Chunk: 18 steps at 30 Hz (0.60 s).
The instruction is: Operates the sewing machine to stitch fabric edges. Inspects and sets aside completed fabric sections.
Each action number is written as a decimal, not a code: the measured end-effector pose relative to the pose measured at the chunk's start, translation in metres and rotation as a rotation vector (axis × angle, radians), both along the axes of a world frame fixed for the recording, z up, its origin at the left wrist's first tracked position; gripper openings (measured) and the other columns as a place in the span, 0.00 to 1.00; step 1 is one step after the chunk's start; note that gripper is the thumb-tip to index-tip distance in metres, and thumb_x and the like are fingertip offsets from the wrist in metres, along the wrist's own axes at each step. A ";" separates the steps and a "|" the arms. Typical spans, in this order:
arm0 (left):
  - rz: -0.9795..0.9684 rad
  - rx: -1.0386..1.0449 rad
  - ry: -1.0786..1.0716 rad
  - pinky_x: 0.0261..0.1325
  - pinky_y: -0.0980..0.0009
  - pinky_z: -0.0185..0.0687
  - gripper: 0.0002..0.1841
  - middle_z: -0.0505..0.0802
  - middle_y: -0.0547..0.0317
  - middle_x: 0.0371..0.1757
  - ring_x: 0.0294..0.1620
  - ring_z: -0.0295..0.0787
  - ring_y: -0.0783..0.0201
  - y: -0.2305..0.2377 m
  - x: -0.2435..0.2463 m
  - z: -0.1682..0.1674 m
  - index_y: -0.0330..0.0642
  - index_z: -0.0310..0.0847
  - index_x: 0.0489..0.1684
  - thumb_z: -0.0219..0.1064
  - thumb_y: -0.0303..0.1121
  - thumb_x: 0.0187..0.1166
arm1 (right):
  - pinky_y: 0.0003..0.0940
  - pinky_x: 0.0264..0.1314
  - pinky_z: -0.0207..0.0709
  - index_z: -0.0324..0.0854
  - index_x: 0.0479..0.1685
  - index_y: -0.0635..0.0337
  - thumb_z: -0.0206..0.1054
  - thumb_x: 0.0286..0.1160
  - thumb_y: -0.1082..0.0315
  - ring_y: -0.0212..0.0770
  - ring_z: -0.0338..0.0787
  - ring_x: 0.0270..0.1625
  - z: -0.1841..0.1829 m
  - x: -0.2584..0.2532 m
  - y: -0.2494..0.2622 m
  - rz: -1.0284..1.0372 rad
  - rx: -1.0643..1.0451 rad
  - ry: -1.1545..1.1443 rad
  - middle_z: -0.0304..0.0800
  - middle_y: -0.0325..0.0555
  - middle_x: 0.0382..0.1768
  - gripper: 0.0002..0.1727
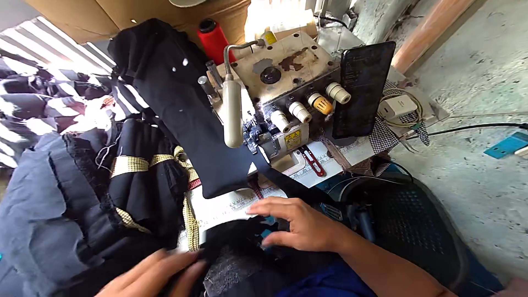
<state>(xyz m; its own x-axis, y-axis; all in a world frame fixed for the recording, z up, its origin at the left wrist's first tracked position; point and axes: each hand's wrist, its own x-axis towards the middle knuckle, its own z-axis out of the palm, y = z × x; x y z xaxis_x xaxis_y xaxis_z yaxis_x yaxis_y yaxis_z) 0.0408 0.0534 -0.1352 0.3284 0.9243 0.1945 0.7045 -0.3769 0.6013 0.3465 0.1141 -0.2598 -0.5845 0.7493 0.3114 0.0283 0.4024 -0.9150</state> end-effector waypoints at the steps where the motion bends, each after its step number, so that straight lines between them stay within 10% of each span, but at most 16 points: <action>1: -0.107 0.016 0.008 0.37 0.74 0.80 0.11 0.92 0.57 0.31 0.32 0.86 0.70 0.027 0.036 -0.015 0.46 0.93 0.43 0.69 0.42 0.83 | 0.35 0.84 0.73 0.79 0.75 0.69 0.79 0.70 0.56 0.41 0.79 0.80 0.002 0.001 0.001 -0.007 -0.008 0.058 0.82 0.55 0.75 0.35; 4: -0.330 0.045 -0.046 0.36 0.79 0.78 0.13 0.90 0.66 0.33 0.34 0.84 0.77 0.080 0.080 -0.054 0.52 0.94 0.39 0.66 0.47 0.84 | 0.36 0.83 0.75 0.80 0.70 0.72 0.81 0.68 0.62 0.39 0.83 0.77 -0.009 -0.001 0.005 -0.048 -0.099 0.217 0.87 0.55 0.70 0.32; 8: -0.285 0.040 -0.027 0.48 0.77 0.87 0.11 0.94 0.74 0.40 0.43 0.90 0.81 0.134 0.082 -0.053 0.54 0.95 0.37 0.70 0.46 0.80 | 0.24 0.49 0.87 0.88 0.47 0.67 0.67 0.83 0.68 0.25 0.91 0.42 -0.020 -0.006 0.003 -0.337 -0.309 0.222 0.94 0.41 0.39 0.09; 18: -0.151 0.011 0.002 0.41 0.80 0.84 0.06 0.93 0.77 0.34 0.38 0.88 0.83 0.170 0.071 -0.050 0.54 0.93 0.33 0.78 0.43 0.69 | 0.17 0.39 0.85 0.86 0.59 0.68 0.71 0.79 0.67 0.22 0.90 0.34 -0.022 -0.003 -0.001 -0.535 -0.101 0.044 0.94 0.39 0.35 0.15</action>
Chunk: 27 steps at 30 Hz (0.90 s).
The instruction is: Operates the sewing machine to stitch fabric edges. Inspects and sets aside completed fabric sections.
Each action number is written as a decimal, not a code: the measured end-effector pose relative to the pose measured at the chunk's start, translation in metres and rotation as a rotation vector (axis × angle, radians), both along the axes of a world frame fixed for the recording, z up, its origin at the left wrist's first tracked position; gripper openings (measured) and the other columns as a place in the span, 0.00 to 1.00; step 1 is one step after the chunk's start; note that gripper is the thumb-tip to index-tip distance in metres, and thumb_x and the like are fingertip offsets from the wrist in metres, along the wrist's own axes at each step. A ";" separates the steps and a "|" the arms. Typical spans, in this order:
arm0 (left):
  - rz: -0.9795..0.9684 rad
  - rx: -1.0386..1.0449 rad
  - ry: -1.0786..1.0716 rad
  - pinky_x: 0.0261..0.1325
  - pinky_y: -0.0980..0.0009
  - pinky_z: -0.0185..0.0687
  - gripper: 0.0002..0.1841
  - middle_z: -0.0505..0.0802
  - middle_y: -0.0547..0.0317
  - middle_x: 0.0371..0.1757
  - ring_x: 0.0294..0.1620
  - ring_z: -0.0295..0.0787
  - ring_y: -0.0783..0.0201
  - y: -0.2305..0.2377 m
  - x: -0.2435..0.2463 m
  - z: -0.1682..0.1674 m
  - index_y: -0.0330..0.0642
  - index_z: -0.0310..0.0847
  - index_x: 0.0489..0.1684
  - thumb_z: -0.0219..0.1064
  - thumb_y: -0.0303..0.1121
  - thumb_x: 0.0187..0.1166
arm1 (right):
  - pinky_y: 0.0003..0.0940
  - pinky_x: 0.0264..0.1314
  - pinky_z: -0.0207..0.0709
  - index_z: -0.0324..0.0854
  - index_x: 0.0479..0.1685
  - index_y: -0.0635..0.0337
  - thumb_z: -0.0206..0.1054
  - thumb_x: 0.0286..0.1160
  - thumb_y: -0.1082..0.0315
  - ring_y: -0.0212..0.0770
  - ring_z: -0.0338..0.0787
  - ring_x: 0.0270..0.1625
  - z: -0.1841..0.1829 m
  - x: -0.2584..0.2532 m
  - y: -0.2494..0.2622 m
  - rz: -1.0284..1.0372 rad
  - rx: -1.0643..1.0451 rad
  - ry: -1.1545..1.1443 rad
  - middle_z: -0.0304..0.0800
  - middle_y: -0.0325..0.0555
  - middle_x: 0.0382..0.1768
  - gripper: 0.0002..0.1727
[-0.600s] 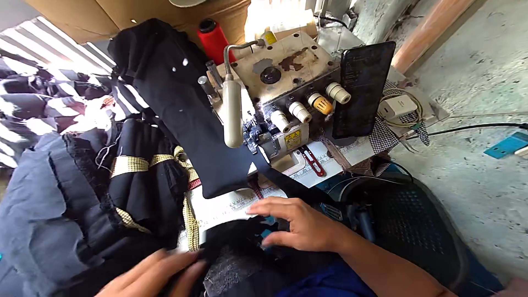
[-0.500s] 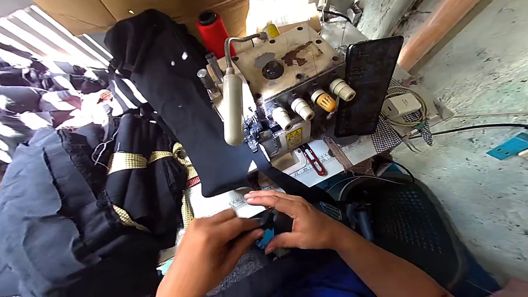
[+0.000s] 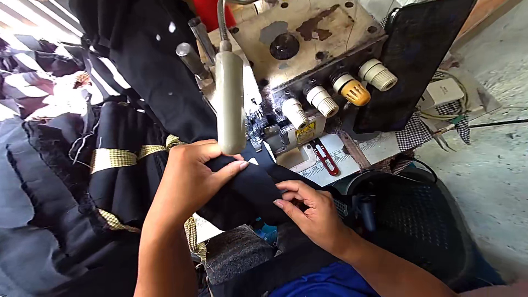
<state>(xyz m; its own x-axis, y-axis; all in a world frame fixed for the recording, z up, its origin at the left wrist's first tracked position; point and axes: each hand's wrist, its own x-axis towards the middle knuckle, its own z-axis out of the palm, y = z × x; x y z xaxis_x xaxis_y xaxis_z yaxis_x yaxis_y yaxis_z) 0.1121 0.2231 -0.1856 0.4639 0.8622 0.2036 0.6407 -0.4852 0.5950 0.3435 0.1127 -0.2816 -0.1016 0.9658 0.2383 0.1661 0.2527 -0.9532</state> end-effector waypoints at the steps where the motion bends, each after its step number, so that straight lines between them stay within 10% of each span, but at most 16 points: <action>1: 0.008 0.005 0.008 0.43 0.80 0.84 0.06 0.93 0.77 0.34 0.39 0.89 0.83 0.000 0.000 0.000 0.54 0.93 0.34 0.77 0.43 0.69 | 0.17 0.37 0.86 0.85 0.59 0.68 0.71 0.79 0.67 0.23 0.90 0.33 0.002 0.003 0.000 -0.008 0.017 0.001 0.95 0.38 0.35 0.16; 8: 0.092 0.073 0.065 0.50 0.76 0.84 0.11 0.91 0.72 0.43 0.47 0.88 0.78 -0.009 0.007 0.002 0.51 0.88 0.40 0.78 0.44 0.68 | 0.35 0.68 0.84 0.87 0.51 0.61 0.79 0.72 0.55 0.36 0.90 0.62 -0.001 0.028 0.027 -0.140 0.150 -0.179 0.93 0.45 0.53 0.19; 14: 0.152 0.361 0.320 0.63 0.44 0.69 0.09 0.89 0.47 0.48 0.60 0.81 0.43 -0.049 0.029 0.002 0.47 0.96 0.42 0.67 0.36 0.82 | 0.31 0.61 0.88 0.87 0.44 0.67 0.75 0.76 0.64 0.33 0.93 0.54 0.020 0.043 0.037 0.327 -0.106 0.317 0.95 0.46 0.48 0.12; 20: 0.325 0.384 0.359 0.69 0.50 0.73 0.19 0.92 0.47 0.64 0.69 0.84 0.46 -0.087 0.057 -0.031 0.44 0.91 0.62 0.59 0.43 0.88 | 0.23 0.48 0.87 0.85 0.41 0.67 0.62 0.88 0.64 0.27 0.92 0.44 0.061 0.025 0.027 0.300 -0.120 0.311 0.93 0.42 0.38 0.14; 27: 0.446 0.441 0.070 0.73 0.58 0.76 0.12 0.94 0.50 0.62 0.69 0.85 0.53 -0.080 0.059 -0.057 0.42 0.95 0.56 0.69 0.32 0.80 | 0.17 0.45 0.81 0.83 0.21 0.62 0.79 0.73 0.59 0.29 0.88 0.46 0.039 0.006 -0.006 0.039 0.024 -0.031 0.90 0.47 0.38 0.19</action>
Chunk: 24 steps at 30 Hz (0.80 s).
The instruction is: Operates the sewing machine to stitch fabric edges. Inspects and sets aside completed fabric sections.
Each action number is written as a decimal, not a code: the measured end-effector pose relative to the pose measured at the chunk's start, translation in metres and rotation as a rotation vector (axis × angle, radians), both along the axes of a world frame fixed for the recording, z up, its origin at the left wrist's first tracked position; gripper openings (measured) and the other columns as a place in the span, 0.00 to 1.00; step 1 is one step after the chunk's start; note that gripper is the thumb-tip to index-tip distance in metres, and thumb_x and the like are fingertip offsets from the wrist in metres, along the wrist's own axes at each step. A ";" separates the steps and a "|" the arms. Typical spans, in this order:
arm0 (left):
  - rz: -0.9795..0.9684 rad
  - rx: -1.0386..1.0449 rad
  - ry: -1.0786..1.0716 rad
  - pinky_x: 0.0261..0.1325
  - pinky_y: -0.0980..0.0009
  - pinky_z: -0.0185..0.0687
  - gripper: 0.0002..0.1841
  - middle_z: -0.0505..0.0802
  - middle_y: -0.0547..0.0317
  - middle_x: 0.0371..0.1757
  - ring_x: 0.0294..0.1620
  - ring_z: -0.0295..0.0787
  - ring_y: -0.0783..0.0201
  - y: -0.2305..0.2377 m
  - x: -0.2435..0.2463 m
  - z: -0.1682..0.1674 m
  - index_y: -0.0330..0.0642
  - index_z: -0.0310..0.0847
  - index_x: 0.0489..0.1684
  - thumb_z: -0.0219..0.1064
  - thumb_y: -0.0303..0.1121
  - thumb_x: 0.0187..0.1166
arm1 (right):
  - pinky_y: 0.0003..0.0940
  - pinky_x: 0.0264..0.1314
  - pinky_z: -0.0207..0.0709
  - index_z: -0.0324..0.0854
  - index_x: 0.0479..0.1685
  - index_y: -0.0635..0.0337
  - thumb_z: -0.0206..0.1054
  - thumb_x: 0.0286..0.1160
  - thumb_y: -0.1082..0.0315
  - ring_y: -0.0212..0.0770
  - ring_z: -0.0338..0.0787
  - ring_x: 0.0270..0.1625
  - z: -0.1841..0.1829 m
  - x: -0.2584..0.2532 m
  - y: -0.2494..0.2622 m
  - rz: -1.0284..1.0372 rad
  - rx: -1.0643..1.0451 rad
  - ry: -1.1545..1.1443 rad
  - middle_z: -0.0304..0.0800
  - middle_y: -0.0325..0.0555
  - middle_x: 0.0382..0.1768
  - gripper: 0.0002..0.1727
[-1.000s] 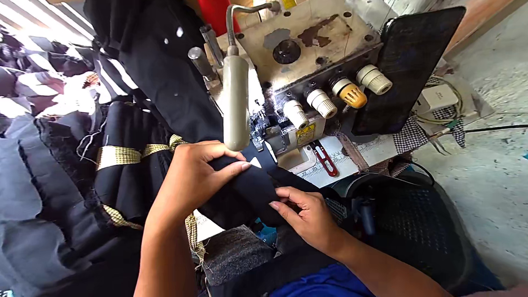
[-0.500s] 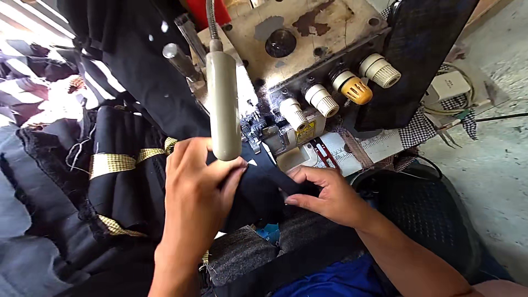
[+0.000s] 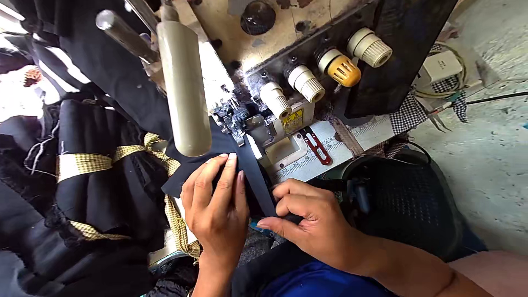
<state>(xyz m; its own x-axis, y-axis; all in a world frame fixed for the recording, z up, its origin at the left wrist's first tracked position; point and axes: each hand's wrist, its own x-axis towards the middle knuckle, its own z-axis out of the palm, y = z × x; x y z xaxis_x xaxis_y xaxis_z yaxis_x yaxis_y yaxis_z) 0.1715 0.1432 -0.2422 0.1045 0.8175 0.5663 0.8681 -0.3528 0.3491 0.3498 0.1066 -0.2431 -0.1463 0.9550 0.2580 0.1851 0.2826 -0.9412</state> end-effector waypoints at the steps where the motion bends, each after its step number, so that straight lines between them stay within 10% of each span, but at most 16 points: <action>1: 0.008 0.004 -0.013 0.72 0.59 0.76 0.12 0.94 0.51 0.62 0.69 0.86 0.53 0.000 0.001 0.000 0.42 0.95 0.55 0.70 0.32 0.80 | 0.17 0.45 0.81 0.83 0.21 0.62 0.79 0.73 0.59 0.29 0.88 0.46 -0.003 0.000 -0.003 -0.020 0.008 -0.017 0.90 0.48 0.39 0.18; 14: -0.057 0.039 -0.049 0.76 0.59 0.78 0.10 0.96 0.46 0.58 0.68 0.89 0.50 0.003 -0.002 0.002 0.34 0.93 0.52 0.68 0.27 0.80 | 0.21 0.48 0.81 0.85 0.29 0.69 0.70 0.80 0.68 0.31 0.88 0.46 0.026 -0.006 0.008 0.130 -0.033 0.282 0.89 0.50 0.38 0.13; 24: -0.046 -0.003 -0.016 0.78 0.59 0.77 0.11 0.94 0.50 0.63 0.73 0.86 0.54 0.001 -0.001 0.005 0.38 0.93 0.56 0.69 0.28 0.81 | 0.20 0.49 0.83 0.87 0.29 0.64 0.73 0.77 0.65 0.31 0.91 0.48 -0.009 0.009 -0.010 -0.028 0.016 -0.080 0.93 0.48 0.40 0.12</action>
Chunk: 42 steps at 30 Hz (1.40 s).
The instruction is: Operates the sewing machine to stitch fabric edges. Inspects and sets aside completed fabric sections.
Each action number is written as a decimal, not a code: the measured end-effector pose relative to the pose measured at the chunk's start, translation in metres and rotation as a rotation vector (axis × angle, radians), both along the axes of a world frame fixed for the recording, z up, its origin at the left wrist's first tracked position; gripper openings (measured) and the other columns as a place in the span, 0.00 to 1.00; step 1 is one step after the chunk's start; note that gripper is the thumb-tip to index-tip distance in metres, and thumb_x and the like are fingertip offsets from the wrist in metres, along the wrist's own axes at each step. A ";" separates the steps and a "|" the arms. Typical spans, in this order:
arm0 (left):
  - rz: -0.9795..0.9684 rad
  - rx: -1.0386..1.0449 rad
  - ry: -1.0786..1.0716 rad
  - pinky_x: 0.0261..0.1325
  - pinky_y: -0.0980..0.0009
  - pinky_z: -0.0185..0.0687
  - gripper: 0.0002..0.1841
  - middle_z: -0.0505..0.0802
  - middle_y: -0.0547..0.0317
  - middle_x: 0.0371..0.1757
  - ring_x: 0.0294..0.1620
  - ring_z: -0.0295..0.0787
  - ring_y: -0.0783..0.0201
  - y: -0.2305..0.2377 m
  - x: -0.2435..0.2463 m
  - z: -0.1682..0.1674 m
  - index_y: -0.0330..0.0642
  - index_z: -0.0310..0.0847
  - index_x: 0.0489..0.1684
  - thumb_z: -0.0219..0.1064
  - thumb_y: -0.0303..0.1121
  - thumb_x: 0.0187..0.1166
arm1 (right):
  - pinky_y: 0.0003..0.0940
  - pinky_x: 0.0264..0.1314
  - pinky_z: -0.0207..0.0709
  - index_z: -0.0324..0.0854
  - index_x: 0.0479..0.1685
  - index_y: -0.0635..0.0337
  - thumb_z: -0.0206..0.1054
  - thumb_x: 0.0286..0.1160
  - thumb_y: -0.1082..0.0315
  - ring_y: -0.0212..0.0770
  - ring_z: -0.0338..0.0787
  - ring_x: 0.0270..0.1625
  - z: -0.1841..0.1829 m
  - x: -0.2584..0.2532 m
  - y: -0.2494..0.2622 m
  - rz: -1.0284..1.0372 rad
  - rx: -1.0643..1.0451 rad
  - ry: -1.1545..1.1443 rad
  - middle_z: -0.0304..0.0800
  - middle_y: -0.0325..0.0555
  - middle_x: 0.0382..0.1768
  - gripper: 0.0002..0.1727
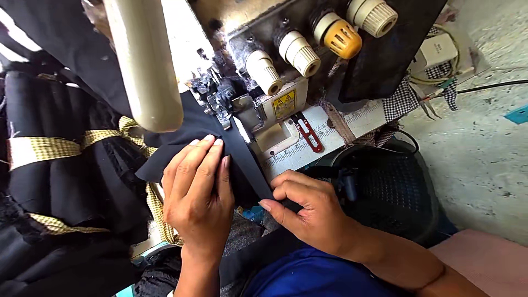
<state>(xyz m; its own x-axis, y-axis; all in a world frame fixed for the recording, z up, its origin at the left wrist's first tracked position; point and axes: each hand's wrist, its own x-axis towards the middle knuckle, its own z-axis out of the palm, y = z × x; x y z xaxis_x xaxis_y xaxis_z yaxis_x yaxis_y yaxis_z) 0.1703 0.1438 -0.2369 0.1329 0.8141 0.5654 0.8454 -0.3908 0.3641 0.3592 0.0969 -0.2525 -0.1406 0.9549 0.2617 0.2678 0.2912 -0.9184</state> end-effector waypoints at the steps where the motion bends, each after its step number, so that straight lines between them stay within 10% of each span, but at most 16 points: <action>1: -0.005 0.000 0.000 0.78 0.59 0.77 0.11 0.94 0.50 0.63 0.73 0.86 0.54 0.001 0.000 0.000 0.38 0.93 0.56 0.69 0.28 0.81 | 0.20 0.49 0.83 0.87 0.29 0.63 0.72 0.78 0.65 0.31 0.91 0.47 -0.001 0.001 0.000 -0.011 0.007 -0.018 0.93 0.47 0.39 0.12; 30: -0.188 -0.111 0.031 0.77 0.57 0.72 0.17 0.90 0.50 0.69 0.74 0.81 0.54 0.043 -0.028 0.010 0.43 0.91 0.62 0.61 0.40 0.87 | 0.21 0.49 0.84 0.89 0.31 0.63 0.72 0.77 0.65 0.29 0.91 0.46 -0.018 -0.018 0.027 -0.060 -0.035 0.007 0.93 0.45 0.39 0.11; 34: -0.104 -0.046 0.054 0.88 0.44 0.60 0.17 0.85 0.45 0.77 0.86 0.70 0.43 0.014 -0.024 0.012 0.43 0.90 0.64 0.61 0.40 0.87 | 0.26 0.41 0.85 0.90 0.39 0.60 0.70 0.81 0.59 0.31 0.91 0.38 -0.026 -0.005 0.006 -0.036 -0.025 -0.174 0.92 0.43 0.34 0.12; 39: -0.103 -0.282 -0.425 0.60 0.74 0.85 0.18 0.94 0.61 0.51 0.55 0.89 0.73 -0.065 -0.001 -0.009 0.34 0.89 0.52 0.57 0.39 0.90 | 0.33 0.30 0.84 0.87 0.43 0.57 0.59 0.86 0.66 0.38 0.90 0.28 -0.032 0.027 -0.062 0.108 0.111 -0.468 0.89 0.41 0.27 0.11; 42: -0.157 -0.687 -0.808 0.47 0.70 0.95 0.18 0.99 0.58 0.44 0.41 0.97 0.68 -0.090 0.020 -0.027 0.27 0.84 0.60 0.68 0.34 0.82 | 0.34 0.34 0.86 0.87 0.47 0.55 0.59 0.83 0.71 0.40 0.91 0.33 -0.031 0.030 -0.097 0.310 0.131 -0.551 0.91 0.41 0.32 0.10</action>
